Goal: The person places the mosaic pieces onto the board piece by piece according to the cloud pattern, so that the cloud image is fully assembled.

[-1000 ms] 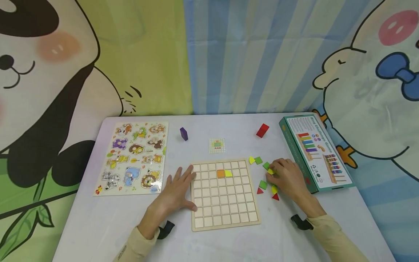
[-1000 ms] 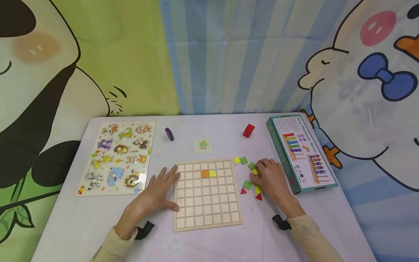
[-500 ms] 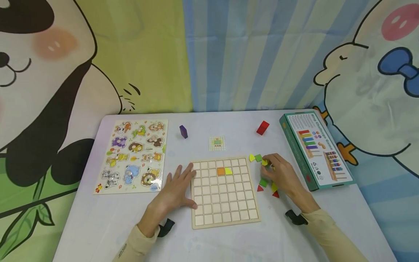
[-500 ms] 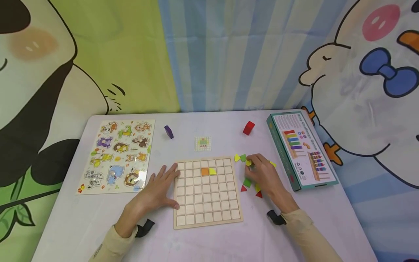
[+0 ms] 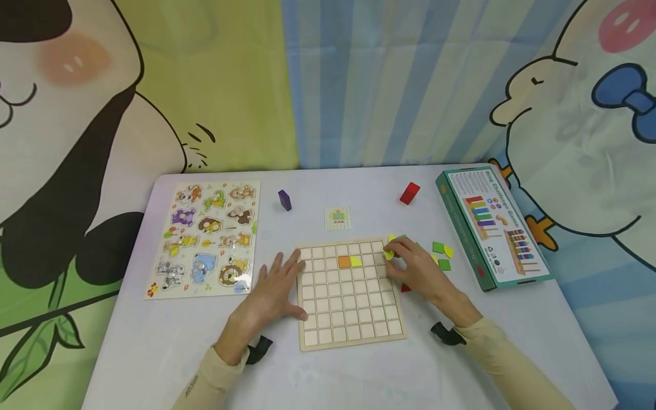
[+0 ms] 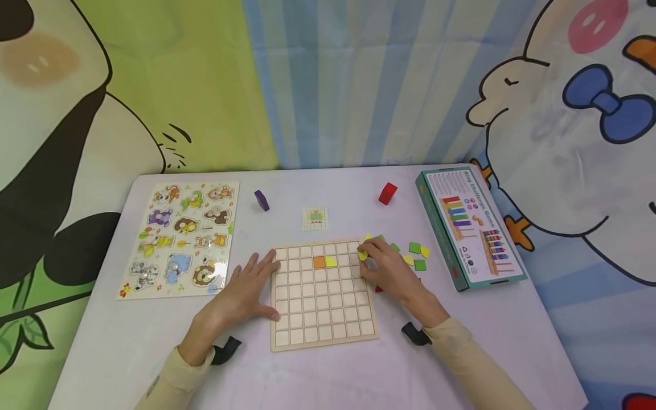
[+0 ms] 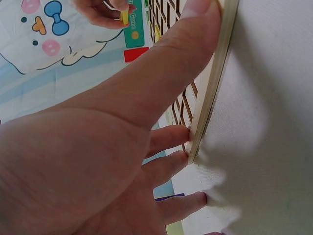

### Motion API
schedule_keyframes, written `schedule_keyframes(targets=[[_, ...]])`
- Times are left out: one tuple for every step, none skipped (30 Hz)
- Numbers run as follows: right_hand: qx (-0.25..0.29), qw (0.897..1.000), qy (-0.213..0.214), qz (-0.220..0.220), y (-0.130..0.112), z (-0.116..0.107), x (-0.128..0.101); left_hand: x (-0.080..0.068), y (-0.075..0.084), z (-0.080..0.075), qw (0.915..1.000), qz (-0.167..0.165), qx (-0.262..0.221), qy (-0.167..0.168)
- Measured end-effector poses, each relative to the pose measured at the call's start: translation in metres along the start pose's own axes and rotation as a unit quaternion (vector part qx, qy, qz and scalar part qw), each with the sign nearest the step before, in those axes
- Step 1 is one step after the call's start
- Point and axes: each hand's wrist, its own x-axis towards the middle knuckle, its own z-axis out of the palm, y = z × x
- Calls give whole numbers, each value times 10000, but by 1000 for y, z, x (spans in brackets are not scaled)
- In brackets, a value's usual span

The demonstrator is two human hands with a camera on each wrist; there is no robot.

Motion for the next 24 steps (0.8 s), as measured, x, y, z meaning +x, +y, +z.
schedule_keyframes(targets=[[20, 10000, -49, -83, -2, 2, 1, 0, 0, 0, 10000, 8, -13, 13], [27, 9998, -93, -175, -3, 5, 1, 0, 0, -1, 10000, 16, -33, 26], [19, 9996, -155, -254, -5, 8, 1, 0, 0, -1, 10000, 7, -33, 20], [28, 9993, -235, -294, -7, 10, 1, 1, 0, -1, 10000, 0, -32, 15], [46, 9990, -324, -317, -8, 12, 1, 1, 0, -1, 10000, -6, -31, 15], [46, 9986, -431, -314, -10, 14, 1, 1, 0, 0, 10000, -3, -31, 23], [51, 9981, -552, -281, -12, 15, 1, 1, 0, 0, 10000, -6, -28, 22], [57, 9974, -677, -251, -13, 17, 1, 1, 0, 0, 10000, -12, -24, 22], [70, 9965, -801, -227, -15, 18, 0, 2, 0, 0, 10000, -25, -13, 11], [82, 9956, -907, -217, -16, 18, 0, 2, 0, 0, 10000, -29, -12, 15], [68, 9948, -989, -233, -16, 19, 0, 2, 1, 0, 10000, -32, -15, 19], [50, 9941, -1056, -249, -17, 19, 0, 2, 1, -1, 10000, -26, -12, 30], [24, 9936, -1091, -300, -17, 20, 0, 2, 1, -1, 10000, -30, -8, 30], [-31, 9932, -1106, -352, -17, 20, -1, 2, 1, -1, 10000, -30, -9, 35], [-108, 9931, -1092, -417, -17, 21, -1, 2, 1, -1, 10000, -33, -3, 37], [-181, 9930, -1074, -459, -17, 21, -1, 3, 1, -1, 10000, -24, -12, 50], [-260, 9930, -1043, -490, -17, 21, -1, 3, 1, -1, 10000, -22, -1, 51], [-318, 9930, -1024, -504, -17, 21, -1, 3, 1, -1, 10000, -25, 5, 55], [-379, 9928, -1011, -513, -17, 21, -1, 3, 1, -1, 10000, -32, 10, 50], [-420, 9927, -1013, -506, -17, 21, -1, 3, 1, -1, 10000, -34, 8, 54], [-413, 9926, -1027, -493, -18, 21, -1, 3, 1, -1, 10000, -36, 9, 54], [-361, 9926, -1066, -450, -18, 21, -1, 3, 1, 0, 10000, -34, 6, 59], [-302, 9926, -1107, -396, -19, 21, -2, 3, 0, 0, 10000, -37, 8, 61], [-232, 9924, -1161, -332, -19, 21, -2, 3, 0, 0, 10000, -36, -4, 67]])
